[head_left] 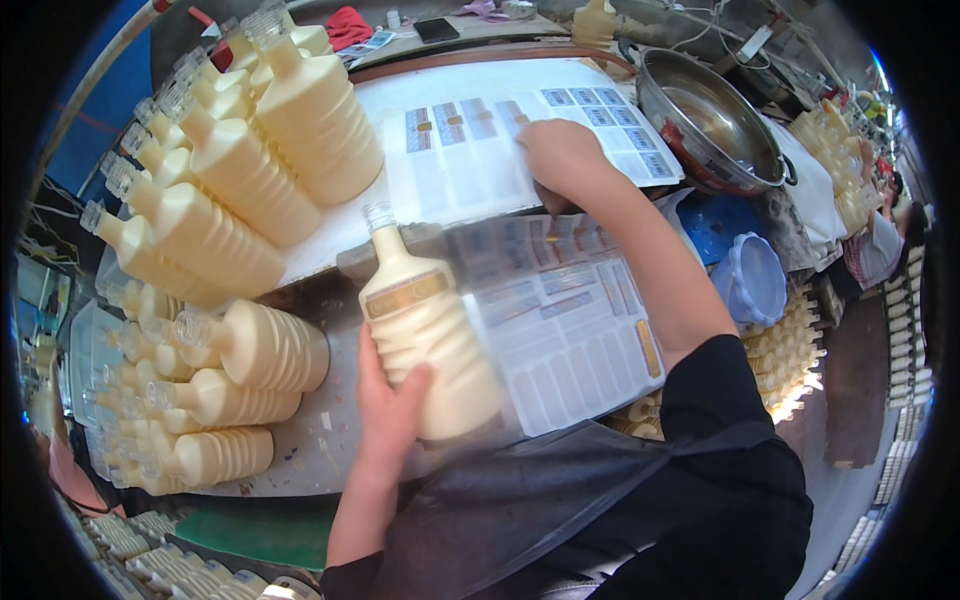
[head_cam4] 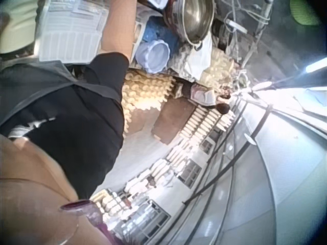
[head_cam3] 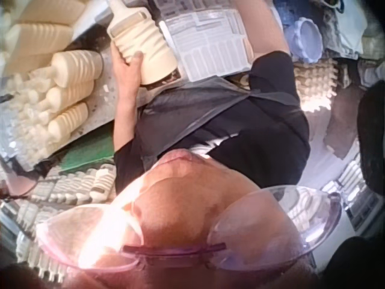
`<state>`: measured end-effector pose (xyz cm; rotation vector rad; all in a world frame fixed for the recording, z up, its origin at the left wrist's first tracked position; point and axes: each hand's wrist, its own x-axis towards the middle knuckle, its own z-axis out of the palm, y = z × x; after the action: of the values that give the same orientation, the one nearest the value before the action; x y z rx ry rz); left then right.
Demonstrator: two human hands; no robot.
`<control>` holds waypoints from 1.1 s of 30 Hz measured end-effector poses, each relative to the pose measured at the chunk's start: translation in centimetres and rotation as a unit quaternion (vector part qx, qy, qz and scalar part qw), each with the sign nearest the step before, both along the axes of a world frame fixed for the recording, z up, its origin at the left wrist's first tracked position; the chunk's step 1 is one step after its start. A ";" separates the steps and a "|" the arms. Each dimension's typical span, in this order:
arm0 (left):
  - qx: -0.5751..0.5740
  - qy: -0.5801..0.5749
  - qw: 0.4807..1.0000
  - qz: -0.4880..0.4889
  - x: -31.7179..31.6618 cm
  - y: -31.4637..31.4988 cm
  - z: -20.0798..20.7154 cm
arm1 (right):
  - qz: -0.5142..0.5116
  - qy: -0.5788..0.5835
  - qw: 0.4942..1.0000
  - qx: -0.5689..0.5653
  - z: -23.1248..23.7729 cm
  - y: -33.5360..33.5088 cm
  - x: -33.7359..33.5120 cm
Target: The person picks up a cream-colored plastic bottle, applies a label to its body, smooths it, and places the bottle back among others. The process repeats with multiple bottles on a workbench.
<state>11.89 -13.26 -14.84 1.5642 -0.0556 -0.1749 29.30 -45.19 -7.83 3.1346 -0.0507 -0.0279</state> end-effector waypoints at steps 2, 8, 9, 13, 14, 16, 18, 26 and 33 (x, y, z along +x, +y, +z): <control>-0.015 -0.001 1.000 -0.005 0.0 0.1 -0.1 | 0.023 0.035 0.998 -0.048 0.3 0.5 -3.3; -0.012 0.000 1.000 0.005 0.0 -0.2 0.1 | 0.111 -0.208 0.970 0.064 -2.4 1.0 -9.1; 0.027 -0.015 0.999 0.026 -0.1 -0.4 0.0 | 0.099 -0.204 0.973 0.043 -3.2 0.7 -9.1; 0.044 -0.060 0.996 0.044 -2.2 -0.2 -1.0 | 0.178 -0.307 0.935 -0.014 -5.1 -0.5 -9.3; 0.107 -0.079 0.990 0.038 -3.2 0.0 -1.3 | 0.220 -0.367 0.904 0.001 -5.2 -0.7 -9.5; 0.205 -0.127 0.970 0.013 -4.9 0.6 -1.9 | 0.211 -0.333 0.919 0.015 -4.6 -0.6 -10.4; 0.241 -0.169 0.956 -0.005 -5.5 1.1 -2.5 | 0.133 -0.273 0.939 0.161 -3.5 0.4 -11.6; 0.296 -0.233 0.926 -0.012 -5.4 2.3 -3.0 | 0.394 -0.227 0.853 0.258 0.5 10.3 -18.5; -0.078 -0.104 0.992 -0.006 -5.9 1.5 -3.8 | 0.512 -0.201 0.825 0.127 -1.1 10.5 -21.7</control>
<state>6.00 -11.74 -18.59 1.4215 -0.2371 -0.0156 7.61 -34.66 -8.96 2.8532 1.7053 0.6603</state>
